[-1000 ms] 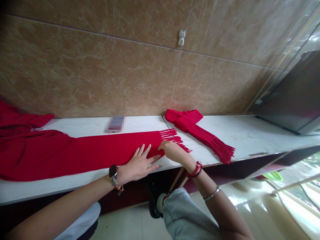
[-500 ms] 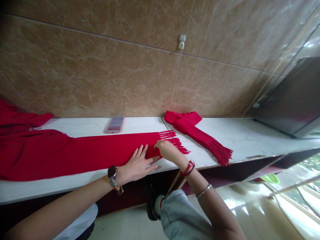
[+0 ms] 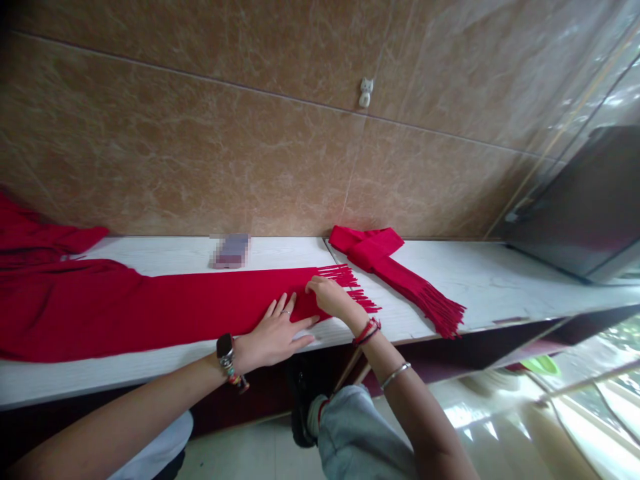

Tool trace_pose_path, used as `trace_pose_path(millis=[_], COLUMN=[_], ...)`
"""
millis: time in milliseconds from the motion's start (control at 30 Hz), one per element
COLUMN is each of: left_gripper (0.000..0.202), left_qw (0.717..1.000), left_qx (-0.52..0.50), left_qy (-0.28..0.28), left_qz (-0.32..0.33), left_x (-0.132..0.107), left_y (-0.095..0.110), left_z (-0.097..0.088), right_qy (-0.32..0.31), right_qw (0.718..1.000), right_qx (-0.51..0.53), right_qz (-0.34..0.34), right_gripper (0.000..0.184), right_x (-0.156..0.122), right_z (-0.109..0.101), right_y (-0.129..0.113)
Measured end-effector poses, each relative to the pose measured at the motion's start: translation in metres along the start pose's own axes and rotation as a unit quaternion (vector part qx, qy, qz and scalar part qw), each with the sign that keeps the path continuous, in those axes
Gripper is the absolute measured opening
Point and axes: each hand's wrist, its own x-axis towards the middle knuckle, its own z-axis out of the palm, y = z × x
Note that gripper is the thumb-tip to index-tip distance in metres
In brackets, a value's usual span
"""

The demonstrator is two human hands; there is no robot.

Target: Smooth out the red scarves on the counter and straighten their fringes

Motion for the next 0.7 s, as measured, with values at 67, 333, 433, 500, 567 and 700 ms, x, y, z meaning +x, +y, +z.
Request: trace_pose_path(millis=[67,333,433,500,567,700], left_gripper=[0.049,0.05,0.049,0.05,0.05,0.05], left_qw=[1.0,1.0,1.0,1.0,1.0,1.0], left_qx=[0.003,-0.005,-0.01,-0.008,-0.006,-0.01], left_qy=[0.0,-0.005,-0.002,-0.003,-0.009,-0.023], left_qz=[-0.004,0.004,0.0,-0.006,-0.006,0.013], left_x=[0.0,-0.002,-0.003,-0.004,-0.004,-0.002], left_y=[0.0,0.001,0.003,0.004,0.003,-0.004], left_z=[0.001,-0.003,-0.003,-0.003,-0.005,-0.009], right_qy=[-0.002,0.02,-0.001,0.007,0.023,0.061], right_qw=[0.998,0.999,0.999,0.998,0.997,0.998], right_qx=[-0.039,-0.033,-0.03,-0.051,-0.067,-0.016], right_qz=[0.045,-0.025,-0.036,-0.019,-0.003,-0.002], right_gripper=[0.044,0.045,0.045,0.047,0.049,0.052], right_x=[0.004,0.005,0.016,0.024,0.028,0.024], right_z=[0.0,-0.003,0.007,0.012,0.012,0.003], right_y=[0.01,0.006,0.003,0.007,0.013,0.013])
